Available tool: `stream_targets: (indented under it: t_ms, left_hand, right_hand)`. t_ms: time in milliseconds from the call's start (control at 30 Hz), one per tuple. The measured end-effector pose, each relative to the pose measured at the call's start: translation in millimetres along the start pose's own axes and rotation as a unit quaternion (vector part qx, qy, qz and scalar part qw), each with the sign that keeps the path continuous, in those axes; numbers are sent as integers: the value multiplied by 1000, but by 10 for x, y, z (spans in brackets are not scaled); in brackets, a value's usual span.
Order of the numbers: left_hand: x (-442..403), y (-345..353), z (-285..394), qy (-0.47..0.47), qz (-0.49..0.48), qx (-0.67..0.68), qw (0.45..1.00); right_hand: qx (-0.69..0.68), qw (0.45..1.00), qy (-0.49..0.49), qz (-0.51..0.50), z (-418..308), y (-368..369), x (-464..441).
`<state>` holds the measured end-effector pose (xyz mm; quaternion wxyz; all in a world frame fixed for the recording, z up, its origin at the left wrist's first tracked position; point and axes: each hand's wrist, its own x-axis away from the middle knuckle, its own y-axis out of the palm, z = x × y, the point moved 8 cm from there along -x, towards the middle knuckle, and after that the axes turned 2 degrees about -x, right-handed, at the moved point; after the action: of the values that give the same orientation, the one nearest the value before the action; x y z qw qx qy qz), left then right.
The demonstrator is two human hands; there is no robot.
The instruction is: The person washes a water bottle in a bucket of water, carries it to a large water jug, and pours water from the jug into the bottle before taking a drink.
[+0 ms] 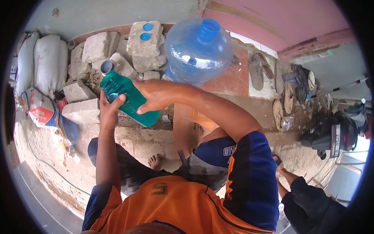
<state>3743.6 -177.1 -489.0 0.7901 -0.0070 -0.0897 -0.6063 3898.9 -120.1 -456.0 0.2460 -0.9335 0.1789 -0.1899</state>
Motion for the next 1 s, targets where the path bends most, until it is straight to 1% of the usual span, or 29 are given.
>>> stream_targets:
  t_ms: [33, 67, 100, 133, 167, 233, 267, 300, 333, 400, 433, 467, 533, 567, 667, 700, 800, 933, 1000]
  left_hand:
    - [16, 13, -31, -13, 1, 16, 1000]
    - [26, 22, -75, -23, -29, 31, 999]
    - [42, -13, -123, -34, -53, 46, 997]
    - [59, -31, -161, -43, -74, 61, 994]
    - [72, -46, -192, -44, -76, 70, 994]
    - [97, -79, -303, -81, -67, 172, 979]
    - [101, -94, -359, -97, -63, 221, 968]
    - [97, -145, -424, -92, -41, 199, 975]
    - [98, -136, -458, -110, -51, 209, 970]
    - [128, -146, -506, -148, -66, 228, 960]
    - [127, -183, -467, -136, -69, 202, 967]
    - [111, -257, -402, -120, -64, 160, 978]
    - [65, -389, -223, -93, -55, 73, 991]
    - [29, -486, -219, -94, -66, 43, 992]
    - [19, -529, -65, -70, -77, -110, 988]
    - [20, -567, -178, -88, -85, -136, 983]
    - [135, -347, -172, -64, -133, -202, 968]
    - [164, -252, -149, 0, -157, -344, 926]
    - [142, -213, -141, 7, -208, -407, 890]
  right_hand:
    - [69, 996, 6, -58, -63, -218, 178]
    - [30, 996, 25, 75, 28, -615, 418]
    - [31, 975, 56, 211, 119, -1076, 668]
    - [19, 930, 84, 357, 205, -1525, 992]
    - [0, 869, 100, 485, 277, -1911, 1353]
    - [51, 867, 103, 485, 792, -2188, 1502]
    - [30, 884, 100, 456, 1007, -2178, 1396]
    - [7, 899, 98, 426, 1201, -2140, 1292]
    - [-15, 913, 95, 397, 1283, -2109, 1178]
    - [-79, 919, 80, 379, 1392, -2084, 977]
    - [-112, 920, 71, 368, 1424, -2053, 854]
    - [-180, 910, 47, 370, 1502, -2046, 778]
    - [-314, 876, 4, 367, 1680, -2002, 736]
    - [-335, 861, -12, 383, 1710, -1959, 776]
    - [-319, 873, -49, 366, 1585, -1815, 868]
    - [-314, 874, -33, 369, 1480, -1732, 899]
    - [-281, 889, -23, 359, 1322, -1547, 926]
    - [-145, 939, -18, 311, 818, -1103, 904]
    - [-73, 955, -23, 286, 489, -821, 843]
